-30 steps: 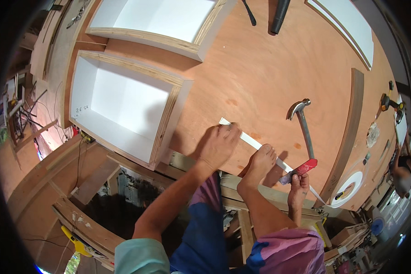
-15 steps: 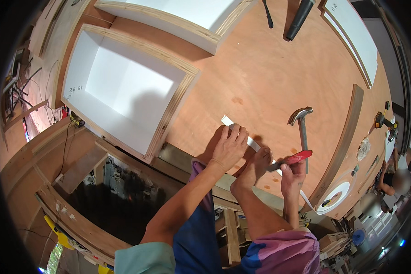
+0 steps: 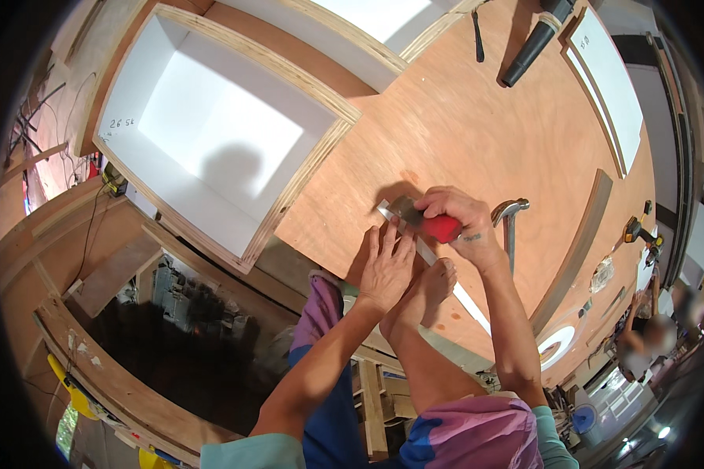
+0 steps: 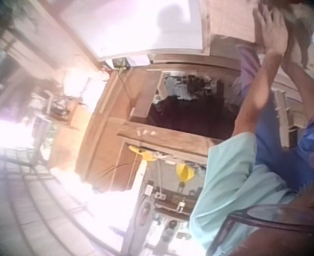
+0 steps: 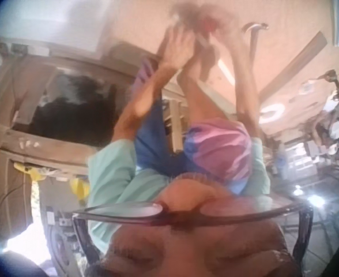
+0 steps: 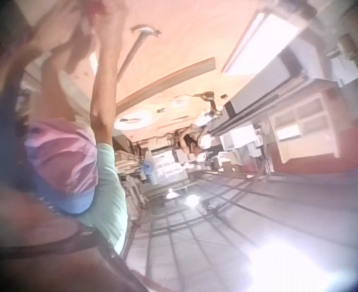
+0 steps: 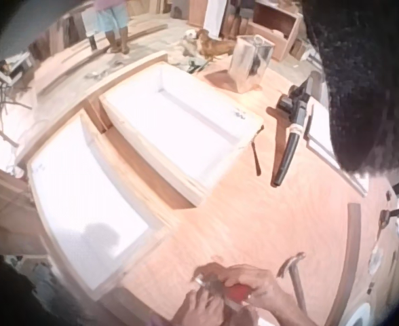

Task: The person measures and cuts white edge banding, then uses a hammer and a red block to press the banding onto the edges of wooden cabinet frames. The person repeatedly aligns, taps, and trims the banding along the frame edges.

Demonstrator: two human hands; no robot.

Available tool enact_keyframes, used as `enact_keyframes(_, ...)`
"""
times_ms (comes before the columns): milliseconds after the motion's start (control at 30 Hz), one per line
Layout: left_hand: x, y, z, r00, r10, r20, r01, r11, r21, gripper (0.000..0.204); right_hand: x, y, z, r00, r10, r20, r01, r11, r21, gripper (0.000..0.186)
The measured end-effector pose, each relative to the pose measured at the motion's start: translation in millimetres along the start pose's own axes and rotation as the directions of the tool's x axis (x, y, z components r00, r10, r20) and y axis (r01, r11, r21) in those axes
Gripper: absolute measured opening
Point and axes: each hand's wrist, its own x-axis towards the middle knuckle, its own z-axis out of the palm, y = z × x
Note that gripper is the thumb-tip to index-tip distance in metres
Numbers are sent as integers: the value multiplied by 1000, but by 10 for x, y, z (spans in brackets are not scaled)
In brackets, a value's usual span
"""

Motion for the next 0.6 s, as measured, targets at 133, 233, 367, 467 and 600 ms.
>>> enact_keyframes(133,18,16,113,978,-124,-169,93,979,-184,31,-105,59,139,1000,-1,-16,0,999,-48,30)
enact_keyframes(233,18,1,77,968,-158,-196,104,959,-263,26,-135,99,218,1000,3,-11,-3,999,-40,29)
enact_keyframes(367,-21,-16,37,976,-165,-139,118,949,-291,34,-82,56,278,999,-33,-1,33,994,-106,29)
enact_keyframes(467,-22,-17,18,979,-159,-128,119,953,-279,34,-71,67,292,999,-43,29,46,990,-137,30)
enact_keyframes(600,-31,-17,16,983,-148,-112,114,957,-268,34,-38,17,271,996,-54,65,63,986,-152,32)
